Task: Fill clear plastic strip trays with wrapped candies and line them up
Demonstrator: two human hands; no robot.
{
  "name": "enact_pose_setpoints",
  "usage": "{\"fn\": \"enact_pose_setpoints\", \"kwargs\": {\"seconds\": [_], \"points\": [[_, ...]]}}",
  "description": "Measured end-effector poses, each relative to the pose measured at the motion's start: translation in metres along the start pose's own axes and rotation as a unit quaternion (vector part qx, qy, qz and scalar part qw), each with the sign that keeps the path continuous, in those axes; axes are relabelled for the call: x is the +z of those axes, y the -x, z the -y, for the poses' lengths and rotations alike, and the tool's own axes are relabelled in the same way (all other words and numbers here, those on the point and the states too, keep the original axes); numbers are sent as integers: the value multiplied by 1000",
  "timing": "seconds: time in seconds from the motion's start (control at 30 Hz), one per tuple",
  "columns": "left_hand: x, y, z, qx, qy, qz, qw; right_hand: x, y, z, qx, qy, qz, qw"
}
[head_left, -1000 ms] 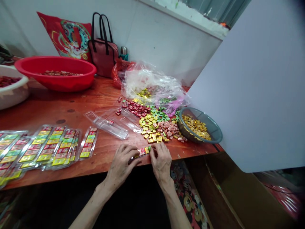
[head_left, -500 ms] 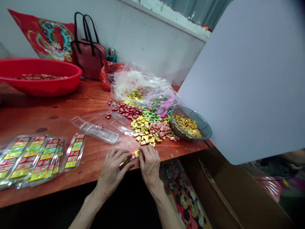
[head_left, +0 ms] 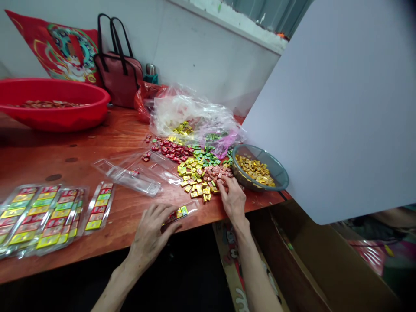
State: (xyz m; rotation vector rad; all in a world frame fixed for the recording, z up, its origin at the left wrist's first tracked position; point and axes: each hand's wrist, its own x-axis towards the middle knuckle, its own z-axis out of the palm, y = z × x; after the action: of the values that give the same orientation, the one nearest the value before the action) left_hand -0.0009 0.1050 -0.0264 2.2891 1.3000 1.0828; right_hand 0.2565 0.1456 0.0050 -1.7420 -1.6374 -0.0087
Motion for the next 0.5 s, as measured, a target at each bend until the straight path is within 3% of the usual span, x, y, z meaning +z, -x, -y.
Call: {"fn": "enact_pose_setpoints", "kwargs": {"seconds": [0.1,0.2,0.33,0.43,0.5], "points": [[-2,0,-1,0,-7,9,1000,7,-11,-11,-25,33,29,999],[-3,-1,-3,6,-33,23,999,3,-13,-9,-26,-20,40,999],[-1,-4,-7,33,-90,54,994,-11,0,13,18,-176,50,983],[3,-9,-9,59,-99,60,992,-10,19,39,34,-273,137,952],[4,-11,-9,67,-81,64,992,-2,31,52,14,-271,174,947]]}}
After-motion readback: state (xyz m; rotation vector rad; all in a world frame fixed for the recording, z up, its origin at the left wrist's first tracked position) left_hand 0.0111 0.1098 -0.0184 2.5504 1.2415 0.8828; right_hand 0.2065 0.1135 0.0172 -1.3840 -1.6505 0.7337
